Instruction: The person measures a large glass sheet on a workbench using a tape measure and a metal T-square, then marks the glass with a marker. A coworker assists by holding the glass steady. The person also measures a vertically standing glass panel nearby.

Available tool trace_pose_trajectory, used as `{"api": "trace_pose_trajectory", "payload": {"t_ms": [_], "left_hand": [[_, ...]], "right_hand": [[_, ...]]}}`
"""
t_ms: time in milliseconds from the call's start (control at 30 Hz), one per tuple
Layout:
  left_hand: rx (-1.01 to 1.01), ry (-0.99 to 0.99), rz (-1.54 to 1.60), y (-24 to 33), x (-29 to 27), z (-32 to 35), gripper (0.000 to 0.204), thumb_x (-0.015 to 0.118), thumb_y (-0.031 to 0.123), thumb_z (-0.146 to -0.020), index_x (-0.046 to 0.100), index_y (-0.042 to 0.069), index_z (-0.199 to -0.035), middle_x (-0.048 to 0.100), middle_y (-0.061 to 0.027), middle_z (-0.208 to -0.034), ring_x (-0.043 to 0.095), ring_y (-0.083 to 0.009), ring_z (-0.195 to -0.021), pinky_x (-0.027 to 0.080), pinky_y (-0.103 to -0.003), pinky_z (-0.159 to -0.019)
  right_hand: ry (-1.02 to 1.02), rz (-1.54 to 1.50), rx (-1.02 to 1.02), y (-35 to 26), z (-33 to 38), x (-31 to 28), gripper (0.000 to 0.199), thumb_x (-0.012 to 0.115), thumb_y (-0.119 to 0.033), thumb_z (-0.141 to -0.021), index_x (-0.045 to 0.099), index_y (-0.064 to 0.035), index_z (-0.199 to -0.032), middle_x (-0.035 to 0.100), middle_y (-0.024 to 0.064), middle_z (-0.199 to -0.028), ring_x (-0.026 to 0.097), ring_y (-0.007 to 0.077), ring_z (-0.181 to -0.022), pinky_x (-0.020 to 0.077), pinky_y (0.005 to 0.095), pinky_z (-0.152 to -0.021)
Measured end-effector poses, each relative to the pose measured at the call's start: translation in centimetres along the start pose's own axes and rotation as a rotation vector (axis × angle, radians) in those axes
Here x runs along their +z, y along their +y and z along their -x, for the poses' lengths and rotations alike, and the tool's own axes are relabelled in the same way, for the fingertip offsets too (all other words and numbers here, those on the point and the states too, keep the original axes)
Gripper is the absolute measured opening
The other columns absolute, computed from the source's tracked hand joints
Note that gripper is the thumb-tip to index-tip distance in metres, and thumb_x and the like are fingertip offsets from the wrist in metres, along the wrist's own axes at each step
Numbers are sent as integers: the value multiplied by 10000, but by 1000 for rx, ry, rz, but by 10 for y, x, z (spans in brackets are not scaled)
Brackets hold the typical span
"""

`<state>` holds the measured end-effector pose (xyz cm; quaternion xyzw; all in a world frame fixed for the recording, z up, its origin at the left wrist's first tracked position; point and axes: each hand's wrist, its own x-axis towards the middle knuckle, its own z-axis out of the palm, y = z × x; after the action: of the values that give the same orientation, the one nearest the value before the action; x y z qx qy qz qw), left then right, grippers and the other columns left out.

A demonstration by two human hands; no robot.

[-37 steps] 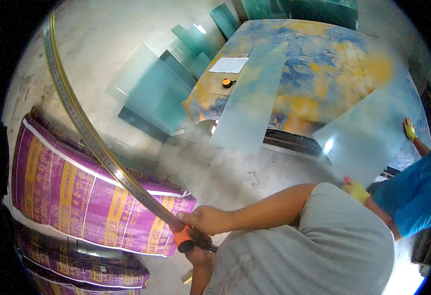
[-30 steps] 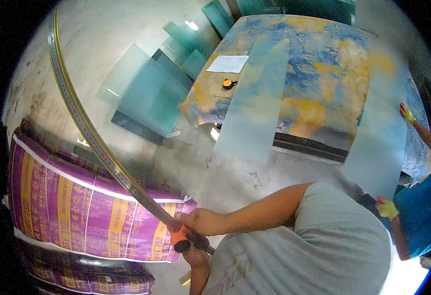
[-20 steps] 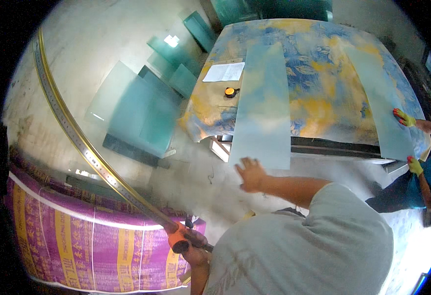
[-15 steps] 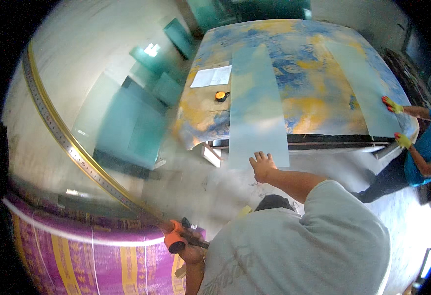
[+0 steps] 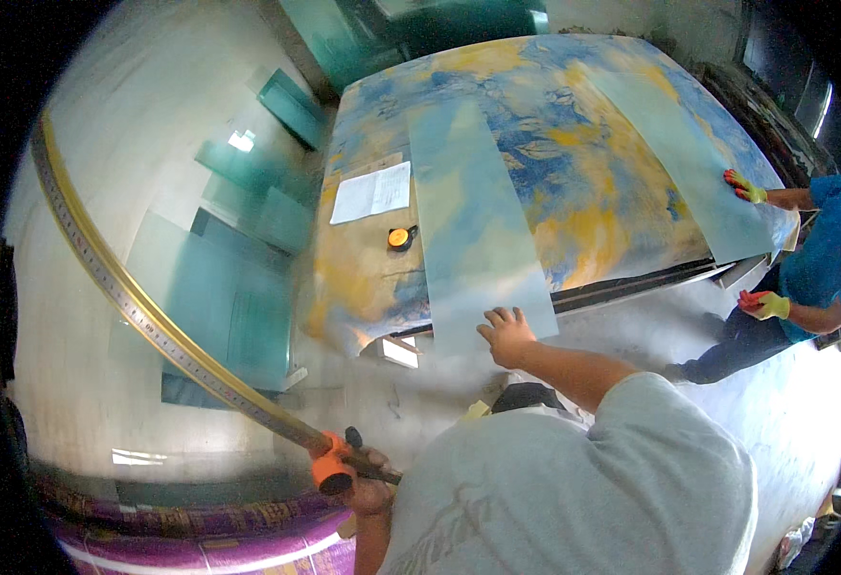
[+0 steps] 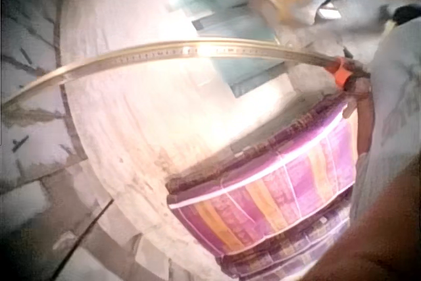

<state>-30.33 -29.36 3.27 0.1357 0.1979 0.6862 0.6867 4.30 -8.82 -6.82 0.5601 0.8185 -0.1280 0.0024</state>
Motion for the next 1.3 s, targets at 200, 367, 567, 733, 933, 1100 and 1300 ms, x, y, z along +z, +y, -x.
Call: {"api": "trace_pose_trajectory", "payload": {"t_ms": [200,367,567,733,933,1100,1300], "left_hand": [[144,111,-351,-14,14,-88,722,572,724,-922,482,232,-1443,716,-72,-1099,710,-251,-759,561,-359,-553],[108,254,-211,-22,20,-134,708,575,720,-923,508,227,-1428,709,-71,-1131,708,-252,-808,571,-378,-622],[69,187,-361,-13,58,-182,649,685,564,-922,479,209,-1424,679,-98,-1093,674,-231,-791,564,-364,-613],[114,99,-469,-11,69,-215,573,786,214,-885,476,132,-1360,619,-72,-1003,639,-193,-763,556,-337,-639],[18,116,-869,14,61,-259,241,685,141,-914,543,46,-1085,548,-43,-821,547,-164,-675,472,-309,-593],[-132,226,-895,54,71,-278,182,684,69,-899,538,69,-1007,526,-26,-753,527,-140,-626,446,-295,-556],[-322,-1,-945,92,9,-315,178,693,139,-887,532,79,-934,514,-17,-714,531,-139,-631,427,-283,-566]], "right_hand": [[-6,-8,-6,53,-78,-23,551,683,-191,-879,551,-158,-1413,437,147,-1553,337,358,-1485,282,615,-1188],[18,-23,-50,67,-93,-13,590,738,-247,-853,560,-151,-1408,442,155,-1544,336,366,-1482,273,624,-1188],[-129,-227,-36,77,-117,-62,545,747,-364,-836,641,-105,-1303,616,190,-1339,513,385,-1330,384,578,-1113],[87,-417,-10,66,-190,-61,453,685,-360,-890,666,-76,-1243,681,205,-1209,615,398,-1175,515,512,-992],[298,-371,-24,3,-335,-23,503,688,-302,-885,588,-100,-1334,528,186,-1434,493,392,-1335,453,529,-1080],[76,-404,227,-45,-349,-69,525,699,-328,-866,568,-117,-1329,532,188,-1414,508,377,-1318,487,513,-1044],[99,-334,271,-29,-413,19,524,733,-395,-825,592,-44,-1187,634,188,-1245,598,378,-1181,525,462,-961]]}}
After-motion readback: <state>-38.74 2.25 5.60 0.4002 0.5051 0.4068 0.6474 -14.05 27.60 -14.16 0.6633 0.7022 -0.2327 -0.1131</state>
